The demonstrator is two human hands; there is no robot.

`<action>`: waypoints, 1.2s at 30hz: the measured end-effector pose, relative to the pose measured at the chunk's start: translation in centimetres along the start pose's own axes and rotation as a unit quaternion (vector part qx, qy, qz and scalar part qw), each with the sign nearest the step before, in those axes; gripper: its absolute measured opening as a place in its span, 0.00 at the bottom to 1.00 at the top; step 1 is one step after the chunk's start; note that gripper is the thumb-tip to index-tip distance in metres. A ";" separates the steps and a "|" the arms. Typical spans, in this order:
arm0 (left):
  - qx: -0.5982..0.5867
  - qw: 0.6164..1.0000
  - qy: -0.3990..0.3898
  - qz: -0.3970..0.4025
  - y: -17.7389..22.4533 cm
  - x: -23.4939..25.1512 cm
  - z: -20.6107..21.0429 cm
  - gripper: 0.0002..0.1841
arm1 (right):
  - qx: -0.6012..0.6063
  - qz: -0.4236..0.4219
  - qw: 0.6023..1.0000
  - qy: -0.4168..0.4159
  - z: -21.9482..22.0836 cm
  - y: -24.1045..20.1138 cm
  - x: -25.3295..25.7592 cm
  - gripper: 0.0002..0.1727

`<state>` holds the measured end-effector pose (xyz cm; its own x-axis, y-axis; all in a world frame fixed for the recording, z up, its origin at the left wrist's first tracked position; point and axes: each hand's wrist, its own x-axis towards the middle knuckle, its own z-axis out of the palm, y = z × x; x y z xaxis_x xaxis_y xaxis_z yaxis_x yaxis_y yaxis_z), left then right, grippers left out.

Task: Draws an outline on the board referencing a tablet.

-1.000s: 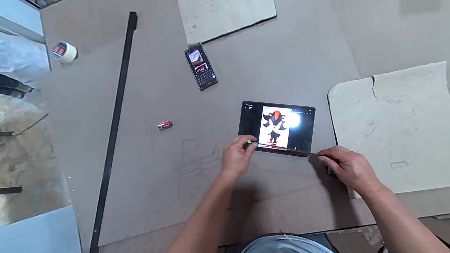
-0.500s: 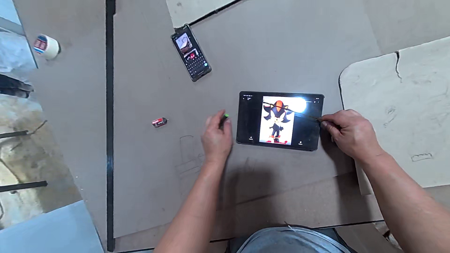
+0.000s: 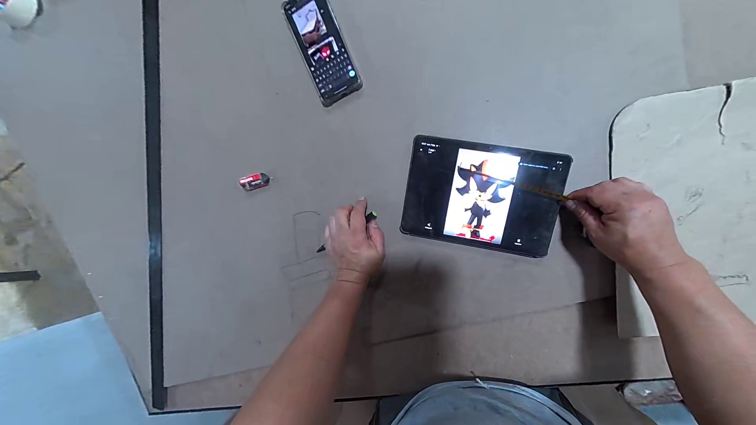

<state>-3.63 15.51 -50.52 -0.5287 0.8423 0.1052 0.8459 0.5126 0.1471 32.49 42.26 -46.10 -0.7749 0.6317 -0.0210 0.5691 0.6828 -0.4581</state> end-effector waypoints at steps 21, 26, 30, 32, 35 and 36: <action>0.003 1.000 0.013 0.012 -0.2 0.0 0.3 0.27 | -0.002 -0.012 1.000 0.029 0.6 0.5 0.5 0.15; 0.006 1.000 0.008 0.009 -0.2 -0.1 0.1 0.27 | -0.003 -0.024 0.999 0.023 0.5 0.6 0.6 0.15; 0.005 1.000 0.005 0.009 -0.2 -0.1 0.1 0.28 | -0.009 -0.033 0.999 0.020 0.5 0.6 0.8 0.15; 0.007 1.000 0.001 0.007 -0.1 -0.1 0.0 0.28 | -0.013 -0.036 0.999 0.020 0.5 0.5 0.8 0.15; 0.010 1.000 0.010 0.011 -0.2 -0.1 0.2 0.27 | -0.014 -0.038 0.999 0.017 0.5 0.5 0.9 0.15; 0.011 1.000 0.009 0.011 -0.2 -0.1 0.2 0.27 | -0.014 -0.040 0.999 0.014 0.4 0.6 0.9 0.15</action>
<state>-3.70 15.33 -50.72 -0.5114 0.8500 0.1265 0.8583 0.4981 0.1235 31.95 43.09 -46.78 -0.8099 0.5852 0.0398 0.5139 0.7406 -0.4328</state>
